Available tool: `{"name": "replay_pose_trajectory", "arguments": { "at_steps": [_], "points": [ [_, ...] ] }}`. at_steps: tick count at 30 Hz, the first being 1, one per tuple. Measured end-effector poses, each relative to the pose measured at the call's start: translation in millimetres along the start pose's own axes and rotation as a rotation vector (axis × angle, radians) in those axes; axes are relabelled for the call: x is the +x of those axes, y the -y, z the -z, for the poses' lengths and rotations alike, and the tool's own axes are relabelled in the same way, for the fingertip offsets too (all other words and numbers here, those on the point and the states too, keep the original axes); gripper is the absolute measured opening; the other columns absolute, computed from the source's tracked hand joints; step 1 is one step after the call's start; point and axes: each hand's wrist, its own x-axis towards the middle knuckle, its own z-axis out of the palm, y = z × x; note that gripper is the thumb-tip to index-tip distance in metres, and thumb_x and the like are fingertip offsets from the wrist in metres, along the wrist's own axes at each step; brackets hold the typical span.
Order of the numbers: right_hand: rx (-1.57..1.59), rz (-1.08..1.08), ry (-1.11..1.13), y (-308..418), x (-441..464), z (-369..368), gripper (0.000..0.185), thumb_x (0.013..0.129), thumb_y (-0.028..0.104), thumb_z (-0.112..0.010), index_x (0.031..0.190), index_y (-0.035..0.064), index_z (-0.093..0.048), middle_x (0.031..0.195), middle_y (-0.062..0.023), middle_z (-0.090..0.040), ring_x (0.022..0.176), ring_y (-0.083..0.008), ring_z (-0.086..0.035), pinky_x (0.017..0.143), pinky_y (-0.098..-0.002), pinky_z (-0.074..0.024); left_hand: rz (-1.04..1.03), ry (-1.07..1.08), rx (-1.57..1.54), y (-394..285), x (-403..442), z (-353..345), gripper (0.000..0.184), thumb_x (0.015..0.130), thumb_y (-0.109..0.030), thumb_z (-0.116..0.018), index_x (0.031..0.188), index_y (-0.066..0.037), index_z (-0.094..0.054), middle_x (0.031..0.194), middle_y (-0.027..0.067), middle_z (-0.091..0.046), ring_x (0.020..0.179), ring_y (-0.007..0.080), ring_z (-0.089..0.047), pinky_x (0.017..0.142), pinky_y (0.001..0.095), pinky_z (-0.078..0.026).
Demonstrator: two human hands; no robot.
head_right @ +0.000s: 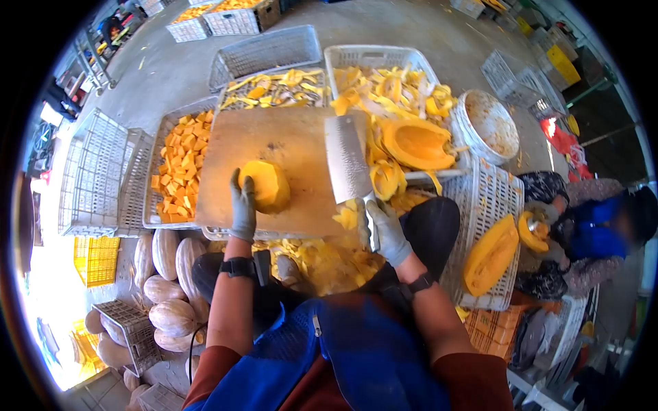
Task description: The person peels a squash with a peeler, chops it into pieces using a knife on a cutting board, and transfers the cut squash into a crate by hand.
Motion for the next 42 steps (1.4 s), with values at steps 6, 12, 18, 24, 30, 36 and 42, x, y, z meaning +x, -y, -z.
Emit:
{"name": "replay_pose_trajectory", "arguments": {
  "at_steps": [6, 12, 18, 24, 30, 36, 42],
  "points": [
    [-0.263, 0.113, -0.205, -11.6, -37.3, 38.0, 0.019, 0.095, 0.024, -0.056, 0.1, 0.0054, -0.052, 0.064, -0.0023, -0.053, 0.044, -0.0103, -0.049, 0.041, -0.0237, -0.0429, -0.406, -0.203, 0.777, -16.7, -3.1, -7.4, 0.044, 0.096, -0.021, -0.048, 0.136, -0.002, -0.041, 0.128, 0.0269, -0.048, 0.115, 0.0394, -0.052, 0.093, 0.041, -0.045],
    [-0.355, -0.094, -0.253, -48.9, -40.1, 66.7, 0.022, 0.093, 0.025, -0.059, 0.102, 0.0061, -0.052, 0.066, -0.0009, -0.053, 0.048, -0.0095, -0.049, 0.043, -0.0247, -0.0434, -0.247, -0.122, 0.551, -9.4, 5.4, -6.9, 0.041, 0.097, -0.021, -0.047, 0.133, -0.001, -0.046, 0.127, 0.0248, -0.049, 0.114, 0.0379, -0.053, 0.096, 0.0384, -0.044],
    [-0.354, 0.064, -0.498, -49.5, -67.8, 77.8, 0.018, 0.092, 0.023, -0.059, 0.098, 0.0076, -0.051, 0.064, 0.0007, -0.05, 0.045, -0.0078, -0.047, 0.04, -0.0233, -0.0379, -0.272, -0.141, 0.562, 7.3, 15.2, -3.3, 0.04, 0.098, -0.021, -0.048, 0.134, -0.002, -0.046, 0.128, 0.0177, -0.052, 0.111, 0.0252, -0.053, 0.094, 0.0318, -0.044],
    [-0.588, 0.297, -0.403, -26.7, -75.8, 44.8, 0.02, 0.093, 0.018, -0.056, 0.105, 0.0042, -0.049, 0.064, 0.0, -0.053, 0.047, -0.0072, -0.05, 0.042, -0.0217, -0.0403, -0.008, -0.112, -0.183, 8.9, 4.1, -14.6, 0.037, 0.097, -0.014, -0.051, 0.133, -0.007, -0.047, 0.126, 0.0079, -0.052, 0.104, 0.0165, -0.052, 0.092, 0.0284, -0.044],
    [-1.106, 0.617, -0.157, -31.1, -48.2, -7.3, 0.029, 0.091, 0.016, -0.056, 0.114, 0.0006, -0.047, 0.074, -0.0111, -0.061, 0.059, -0.0198, -0.063, 0.052, -0.0332, -0.0492, 0.134, -0.175, -0.197, -1.1, -32.5, -41.7, 0.047, 0.096, -0.031, -0.049, 0.138, -0.014, -0.041, 0.133, 0.011, -0.045, 0.113, 0.0223, -0.047, 0.092, 0.0351, -0.041],
    [-1.437, 0.654, -0.103, -9.0, -43.2, -81.2, 0.028, 0.089, 0.021, -0.056, 0.109, 0.0028, -0.048, 0.081, -0.025, -0.062, 0.073, -0.044, -0.061, 0.063, -0.0502, -0.0478, 0.361, -0.192, -0.22, -15.2, -31.9, -5.6, 0.048, 0.092, -0.044, -0.049, 0.134, -0.02, -0.049, 0.131, 0.0056, -0.048, 0.12, 0.0221, -0.044, 0.095, 0.0403, -0.034],
    [-1.511, 0.626, -0.134, -10.6, -34.7, -95.1, 0.026, 0.09, 0.023, -0.054, 0.105, 0.0032, -0.045, 0.075, -0.0241, -0.062, 0.069, -0.0439, -0.061, 0.061, -0.0524, -0.0477, 0.106, -0.137, -0.242, -22.3, -13.0, -24.0, 0.037, 0.095, -0.02, -0.055, 0.125, 0.002, -0.053, 0.118, 0.0105, -0.058, 0.103, 0.0166, -0.054, 0.09, 0.0278, -0.044]
  ]
}}
